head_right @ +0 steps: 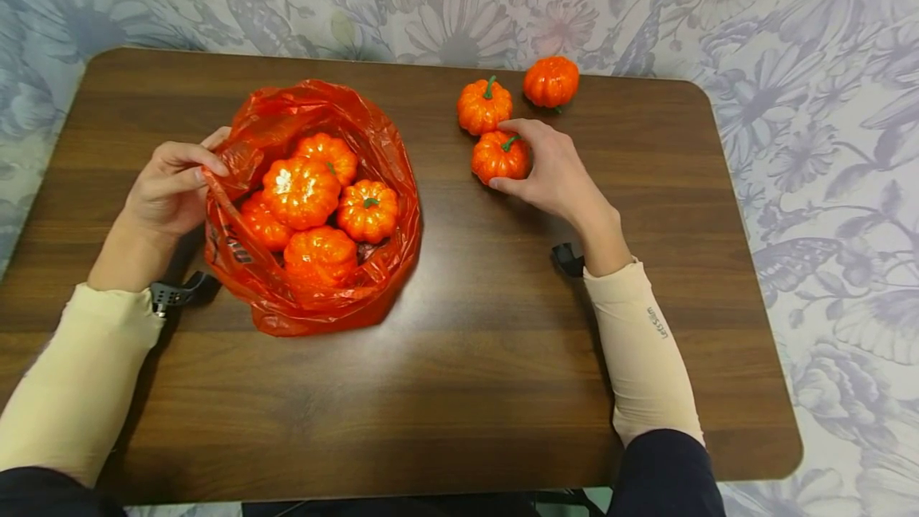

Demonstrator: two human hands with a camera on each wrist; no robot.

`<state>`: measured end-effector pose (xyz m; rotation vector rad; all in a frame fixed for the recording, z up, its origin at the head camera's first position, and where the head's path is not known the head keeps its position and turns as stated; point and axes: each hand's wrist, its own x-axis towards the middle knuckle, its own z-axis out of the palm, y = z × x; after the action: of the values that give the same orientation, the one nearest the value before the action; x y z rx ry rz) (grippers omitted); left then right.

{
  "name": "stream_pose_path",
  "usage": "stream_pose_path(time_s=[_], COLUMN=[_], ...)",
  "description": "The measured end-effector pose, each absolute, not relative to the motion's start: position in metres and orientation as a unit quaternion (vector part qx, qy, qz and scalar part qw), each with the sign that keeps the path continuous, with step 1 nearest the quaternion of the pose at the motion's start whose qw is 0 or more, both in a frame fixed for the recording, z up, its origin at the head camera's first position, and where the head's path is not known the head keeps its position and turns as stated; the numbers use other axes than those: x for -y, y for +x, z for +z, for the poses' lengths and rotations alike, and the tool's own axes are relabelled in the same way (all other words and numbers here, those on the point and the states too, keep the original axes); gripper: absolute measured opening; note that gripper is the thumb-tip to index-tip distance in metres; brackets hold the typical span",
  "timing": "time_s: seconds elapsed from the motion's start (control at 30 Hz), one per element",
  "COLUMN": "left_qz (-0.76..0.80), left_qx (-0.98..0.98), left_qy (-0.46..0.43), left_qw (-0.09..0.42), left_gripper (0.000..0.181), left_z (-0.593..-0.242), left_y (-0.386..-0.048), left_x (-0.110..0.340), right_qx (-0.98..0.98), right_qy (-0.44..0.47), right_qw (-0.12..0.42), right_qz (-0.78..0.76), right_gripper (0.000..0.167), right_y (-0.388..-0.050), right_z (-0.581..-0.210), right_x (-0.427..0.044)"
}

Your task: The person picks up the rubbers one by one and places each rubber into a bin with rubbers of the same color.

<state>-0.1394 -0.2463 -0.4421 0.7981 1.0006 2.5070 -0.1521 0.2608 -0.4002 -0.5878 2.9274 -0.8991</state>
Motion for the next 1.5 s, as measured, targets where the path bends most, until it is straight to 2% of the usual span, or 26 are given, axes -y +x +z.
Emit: stream_pose_path(time_s=[0.2,0.57,0.8,1.1,1.5], left_qz=[0.879,0.876,0.873,0.871,0.871], left_qx=[-0.347,-0.355,-0.361,-0.363,-0.363], left_qy=[0.281,0.279,0.282,0.287,0.284], left_qw=[0.166,0.169,0.165,0.165,0.168], left_gripper=[0.027,0.028,0.028,0.027,0.029], left_z=[-0.441,-0.44,-0.44,-0.441,-0.442], left_y=[-0.14,-0.138,-0.139,-0.139,-0.138], left_x=[0.246,0.247,0.246,0.246,0.247], right_qx=[-0.938,-0.939,-0.935,-0.929,-0.924], right_qy=[-0.196,-0.184,-0.148,-0.156,-0.164], right_qw=[0.02,0.012,-0.007,-0.045,-0.046], right_qz=[-0.284,-0.29,-0.324,-0.332,-0.341], right_gripper=[0.076,0.073,0.067,0.066,0.066], right_y=[-0.153,-0.152,-0.149,-0.15,-0.15], right_z=[-0.401,-0.397,-0.386,-0.384,-0.385], right_x=[-0.261,-0.262,-0.271,-0.274,-0.269])
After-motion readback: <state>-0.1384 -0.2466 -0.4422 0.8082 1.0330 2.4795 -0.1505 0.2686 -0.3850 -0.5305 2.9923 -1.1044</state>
